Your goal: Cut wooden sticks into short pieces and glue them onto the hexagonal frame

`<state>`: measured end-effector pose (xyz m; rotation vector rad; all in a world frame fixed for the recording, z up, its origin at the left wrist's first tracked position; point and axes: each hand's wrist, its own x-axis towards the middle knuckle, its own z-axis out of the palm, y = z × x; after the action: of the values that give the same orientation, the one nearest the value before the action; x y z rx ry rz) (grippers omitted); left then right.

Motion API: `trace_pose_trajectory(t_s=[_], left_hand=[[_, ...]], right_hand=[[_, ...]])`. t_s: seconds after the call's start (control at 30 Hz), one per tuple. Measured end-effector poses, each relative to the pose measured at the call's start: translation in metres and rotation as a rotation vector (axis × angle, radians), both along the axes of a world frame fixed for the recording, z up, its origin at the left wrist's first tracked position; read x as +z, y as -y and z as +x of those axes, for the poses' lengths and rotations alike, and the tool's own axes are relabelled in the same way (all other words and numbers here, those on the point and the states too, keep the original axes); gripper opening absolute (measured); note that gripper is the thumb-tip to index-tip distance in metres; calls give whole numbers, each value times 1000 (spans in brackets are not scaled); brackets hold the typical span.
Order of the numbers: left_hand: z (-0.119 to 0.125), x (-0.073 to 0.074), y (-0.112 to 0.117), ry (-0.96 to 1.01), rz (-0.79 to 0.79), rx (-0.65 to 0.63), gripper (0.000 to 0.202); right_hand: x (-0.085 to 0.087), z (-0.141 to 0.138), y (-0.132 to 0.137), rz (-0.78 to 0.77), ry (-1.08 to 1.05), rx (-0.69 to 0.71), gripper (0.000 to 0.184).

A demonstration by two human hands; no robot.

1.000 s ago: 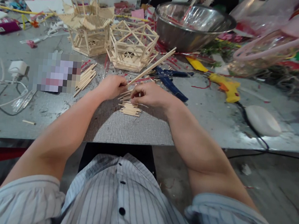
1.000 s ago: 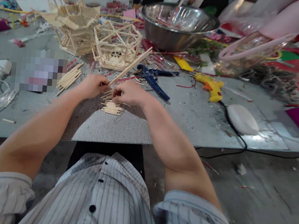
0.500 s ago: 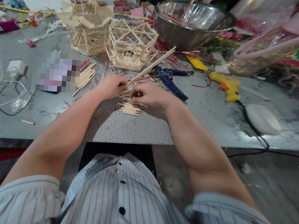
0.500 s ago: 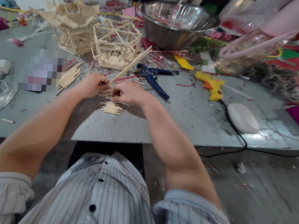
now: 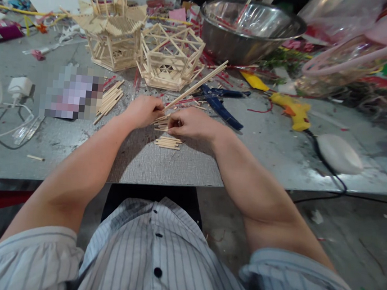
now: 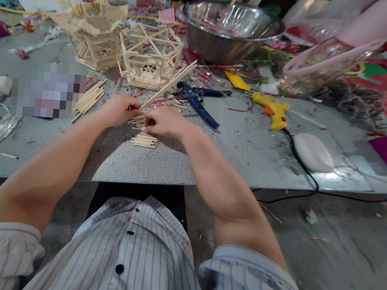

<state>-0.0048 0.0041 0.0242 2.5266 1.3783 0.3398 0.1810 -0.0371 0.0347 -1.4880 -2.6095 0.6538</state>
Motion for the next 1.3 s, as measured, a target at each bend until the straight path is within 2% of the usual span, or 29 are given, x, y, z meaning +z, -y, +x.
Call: trace_pose_trajectory(t_s=[0.1,0.2,0.37,0.47,0.63,0.8,0.9,0.97,1.03,1.13,1.2,1.3], left_hand=[[1,1,1,-9,-16,5,19],[1,3,1,-7,-18,14,19],[1,3,2,9,-19,6,17],[2,3,1,5,-25,17,17],[2,3,2,8,-32,19,17],[2,4,3,6,-24,11,19],[2,4,3,28,-3,2,18],[2,4,3,47,22,2,18],[2,3,2,65,56,3,19],[2,-1,3,116,114,-12,19],[3,-4,5,157,132,-33,17],[5,-7,9,158,111,-80,17]], right_hand=[[6,1,1,-100,-74,37,12],[10,0,4,-141,-44,77,9],[8,-1,6,-86,54,94,9],[8,0,6,-76,38,86,8],[11,-1,7,-163,-47,151,8],[9,-4,10,-98,58,160,8],[10,-4,11,-91,38,147,6],[8,-2,9,-114,-43,112,9],[4,1,4,-101,-173,11,20],[-8,4,-8,-3,-450,-260,31],[-17,5,-16,-19,-668,-425,36],[-25,3,-22,-118,-941,-413,49]])
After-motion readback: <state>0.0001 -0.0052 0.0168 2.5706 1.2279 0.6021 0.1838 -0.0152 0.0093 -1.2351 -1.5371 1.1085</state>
